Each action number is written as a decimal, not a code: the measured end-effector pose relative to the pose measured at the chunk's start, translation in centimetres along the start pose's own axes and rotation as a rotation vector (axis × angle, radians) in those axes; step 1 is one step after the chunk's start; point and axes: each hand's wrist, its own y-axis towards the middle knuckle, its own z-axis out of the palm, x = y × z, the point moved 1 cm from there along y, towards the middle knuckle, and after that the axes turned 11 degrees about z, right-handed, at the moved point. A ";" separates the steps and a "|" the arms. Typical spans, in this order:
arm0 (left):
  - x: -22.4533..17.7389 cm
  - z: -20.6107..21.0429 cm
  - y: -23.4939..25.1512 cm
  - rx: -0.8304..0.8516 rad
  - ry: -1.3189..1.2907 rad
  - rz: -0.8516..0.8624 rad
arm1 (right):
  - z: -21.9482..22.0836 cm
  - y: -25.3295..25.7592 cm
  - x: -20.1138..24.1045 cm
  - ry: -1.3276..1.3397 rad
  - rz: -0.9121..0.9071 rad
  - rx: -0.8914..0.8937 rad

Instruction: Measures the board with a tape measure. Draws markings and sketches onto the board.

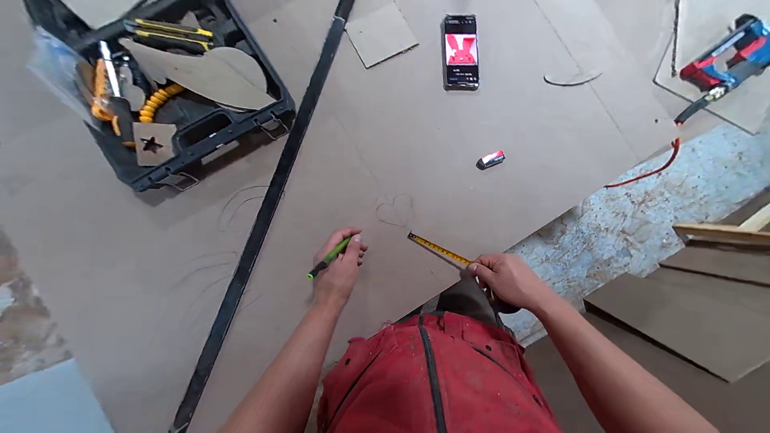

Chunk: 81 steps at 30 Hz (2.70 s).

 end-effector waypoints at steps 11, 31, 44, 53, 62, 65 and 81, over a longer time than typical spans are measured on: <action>-0.4 4.4 -2.0 -0.205 0.188 -0.010 | -6.1 8.8 12.4 -0.752 -0.448 0.089; -0.4 5.9 -2.1 -0.365 0.258 -0.087 | -6.6 9.3 15.6 -0.919 -0.330 0.021; -0.1 5.4 -1.9 -0.346 0.280 -0.081 | -6.6 10.9 15.2 -0.932 -0.385 0.060; -0.4 5.2 -1.8 -0.328 0.293 -0.078 | -6.4 11.7 15.4 -0.956 -0.383 0.090; 0.8 4.4 -2.7 -0.519 -0.347 -0.022 | -6.4 12.1 15.8 -0.989 -0.385 0.115; 1.1 4.9 -4.0 -0.542 -0.413 0.013 | -6.4 11.9 15.8 -0.983 -0.369 0.116; -1.5 10.3 -4.3 -0.626 -0.055 -0.134 | -6.4 11.6 16.0 -1.003 -0.372 0.116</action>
